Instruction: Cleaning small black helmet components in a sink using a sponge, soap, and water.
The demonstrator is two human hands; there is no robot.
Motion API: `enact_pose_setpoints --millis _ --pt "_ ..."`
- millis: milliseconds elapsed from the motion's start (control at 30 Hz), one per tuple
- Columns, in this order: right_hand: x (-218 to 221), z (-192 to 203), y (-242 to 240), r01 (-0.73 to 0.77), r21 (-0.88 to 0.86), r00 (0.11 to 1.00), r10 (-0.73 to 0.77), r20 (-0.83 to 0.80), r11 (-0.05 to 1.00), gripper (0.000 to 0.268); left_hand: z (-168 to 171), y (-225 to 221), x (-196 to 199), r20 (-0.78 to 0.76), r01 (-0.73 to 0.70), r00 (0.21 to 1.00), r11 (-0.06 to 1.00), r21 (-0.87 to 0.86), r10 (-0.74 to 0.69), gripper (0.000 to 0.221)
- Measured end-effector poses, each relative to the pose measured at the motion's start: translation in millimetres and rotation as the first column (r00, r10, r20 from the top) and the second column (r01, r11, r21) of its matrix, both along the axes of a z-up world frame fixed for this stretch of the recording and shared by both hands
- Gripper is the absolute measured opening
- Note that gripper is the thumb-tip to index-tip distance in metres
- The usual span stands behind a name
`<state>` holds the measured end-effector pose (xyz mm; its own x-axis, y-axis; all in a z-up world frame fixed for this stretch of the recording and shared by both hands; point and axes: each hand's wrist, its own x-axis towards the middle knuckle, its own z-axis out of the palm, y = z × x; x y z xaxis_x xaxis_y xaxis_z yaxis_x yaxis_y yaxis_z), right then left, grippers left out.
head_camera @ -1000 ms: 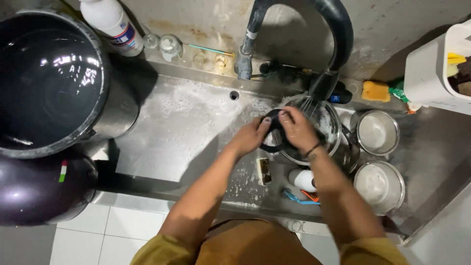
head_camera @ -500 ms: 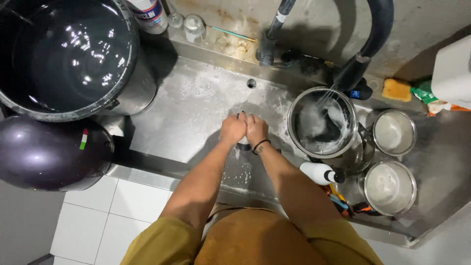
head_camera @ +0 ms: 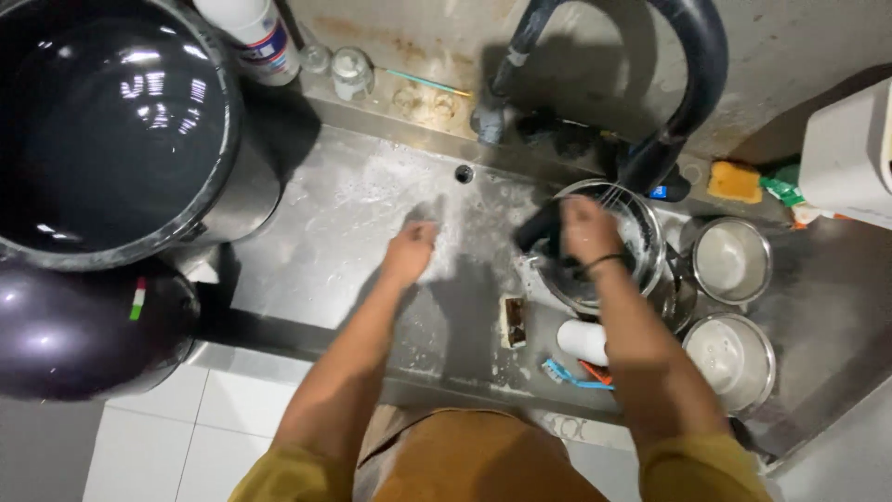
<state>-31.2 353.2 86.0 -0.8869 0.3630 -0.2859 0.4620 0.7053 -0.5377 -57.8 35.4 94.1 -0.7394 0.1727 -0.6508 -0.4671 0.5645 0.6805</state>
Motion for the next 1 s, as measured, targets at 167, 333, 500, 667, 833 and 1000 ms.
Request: enact_pose_setpoints --millis 167,333,500,667,833,1000 --pt "15.5 -60.0 103.3 -0.002 0.183 0.934 -0.063 0.353 0.983 0.059 -55.6 -21.0 5.4 -0.087 -0.097 0.993 0.984 -0.151 0.085 0.041" --pt "5.5 -61.4 61.2 -0.128 0.207 0.884 0.017 0.467 0.97 0.057 -63.0 -9.5 16.4 -0.045 -0.04 0.998 0.99 -0.133 0.035 0.04" --pt "-4.2 -88.6 75.7 -0.228 0.201 0.863 0.102 0.495 0.953 0.035 -91.7 -18.5 16.9 -0.054 0.013 0.998 0.983 -0.183 -0.024 0.042" --pt "-21.2 -13.9 53.0 -0.131 0.001 0.765 0.101 0.636 0.991 0.048 -83.6 -19.6 21.9 -0.035 -0.043 0.999 0.98 -0.195 0.037 0.041" --pt "-16.6 8.1 39.8 -0.005 -0.15 0.885 0.075 0.459 0.989 0.034 -80.1 -17.9 25.7 -0.022 -0.067 0.998 0.98 -0.189 0.064 0.039" --pt "-8.1 -59.5 66.0 -0.07 -0.055 0.897 0.087 0.432 0.996 0.022 -79.8 -24.3 24.9 0.004 -0.059 0.998 0.978 -0.202 0.061 0.041"
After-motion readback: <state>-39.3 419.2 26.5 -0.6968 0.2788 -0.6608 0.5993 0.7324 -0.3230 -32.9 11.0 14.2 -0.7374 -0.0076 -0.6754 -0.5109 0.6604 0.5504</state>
